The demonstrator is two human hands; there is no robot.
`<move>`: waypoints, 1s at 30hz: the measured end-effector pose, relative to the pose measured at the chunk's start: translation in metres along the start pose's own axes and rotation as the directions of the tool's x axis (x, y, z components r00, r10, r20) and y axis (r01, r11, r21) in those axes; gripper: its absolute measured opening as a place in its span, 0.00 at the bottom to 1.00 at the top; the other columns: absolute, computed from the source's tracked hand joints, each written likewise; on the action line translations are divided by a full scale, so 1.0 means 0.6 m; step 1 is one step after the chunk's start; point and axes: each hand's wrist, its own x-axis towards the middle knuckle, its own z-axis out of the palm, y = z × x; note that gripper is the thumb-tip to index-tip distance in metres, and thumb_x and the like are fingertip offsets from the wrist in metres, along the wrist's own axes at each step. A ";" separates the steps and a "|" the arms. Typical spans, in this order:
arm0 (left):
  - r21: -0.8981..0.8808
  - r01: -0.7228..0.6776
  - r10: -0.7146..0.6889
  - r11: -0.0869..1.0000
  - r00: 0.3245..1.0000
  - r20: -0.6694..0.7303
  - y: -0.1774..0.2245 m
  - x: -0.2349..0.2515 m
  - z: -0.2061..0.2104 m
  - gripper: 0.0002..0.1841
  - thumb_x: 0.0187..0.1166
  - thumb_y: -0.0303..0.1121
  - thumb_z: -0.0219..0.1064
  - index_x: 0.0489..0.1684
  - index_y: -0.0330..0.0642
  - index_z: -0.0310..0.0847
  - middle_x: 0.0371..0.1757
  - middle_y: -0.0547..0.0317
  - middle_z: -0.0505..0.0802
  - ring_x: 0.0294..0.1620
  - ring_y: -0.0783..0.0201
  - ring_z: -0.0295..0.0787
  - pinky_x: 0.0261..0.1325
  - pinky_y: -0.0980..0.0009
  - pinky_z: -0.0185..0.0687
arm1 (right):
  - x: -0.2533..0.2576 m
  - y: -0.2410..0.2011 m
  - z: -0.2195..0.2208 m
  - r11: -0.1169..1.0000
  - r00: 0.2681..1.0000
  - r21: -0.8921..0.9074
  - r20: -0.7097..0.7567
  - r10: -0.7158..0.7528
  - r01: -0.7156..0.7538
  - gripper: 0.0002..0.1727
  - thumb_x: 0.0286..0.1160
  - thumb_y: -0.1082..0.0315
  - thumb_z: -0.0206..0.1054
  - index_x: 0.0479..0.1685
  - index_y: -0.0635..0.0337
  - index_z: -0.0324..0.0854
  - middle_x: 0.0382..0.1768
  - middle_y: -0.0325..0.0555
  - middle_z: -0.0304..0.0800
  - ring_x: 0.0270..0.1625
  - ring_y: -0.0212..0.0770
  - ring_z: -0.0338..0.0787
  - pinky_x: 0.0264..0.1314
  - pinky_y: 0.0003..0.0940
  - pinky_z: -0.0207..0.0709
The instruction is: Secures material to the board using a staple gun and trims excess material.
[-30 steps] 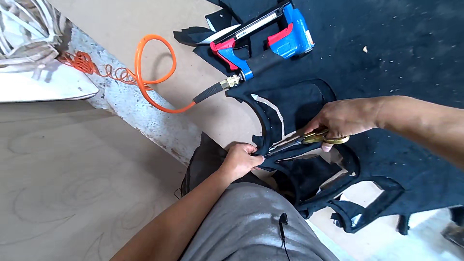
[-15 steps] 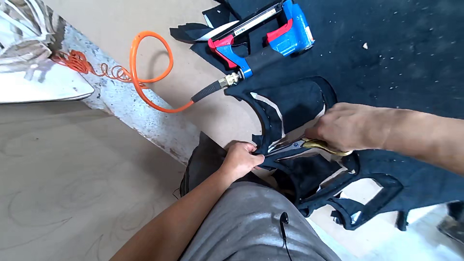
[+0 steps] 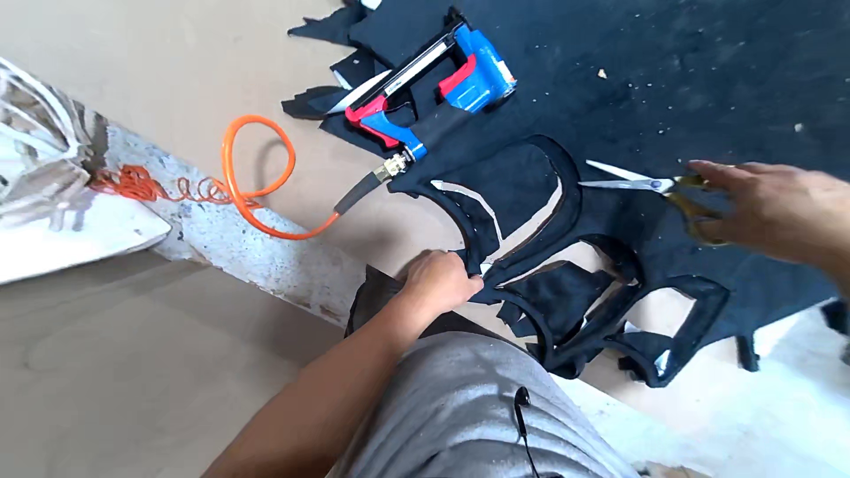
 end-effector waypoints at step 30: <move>0.339 -0.904 0.571 -0.261 0.138 0.809 0.069 0.133 -0.110 0.09 0.78 0.35 0.71 0.51 0.49 0.93 0.56 0.56 0.92 0.62 0.54 0.85 0.69 0.55 0.81 | -0.081 -0.730 0.328 0.325 0.231 0.913 -0.271 0.934 -0.246 0.14 0.83 0.65 0.66 0.60 0.52 0.92 0.47 0.49 0.94 0.52 0.49 0.93 0.54 0.45 0.88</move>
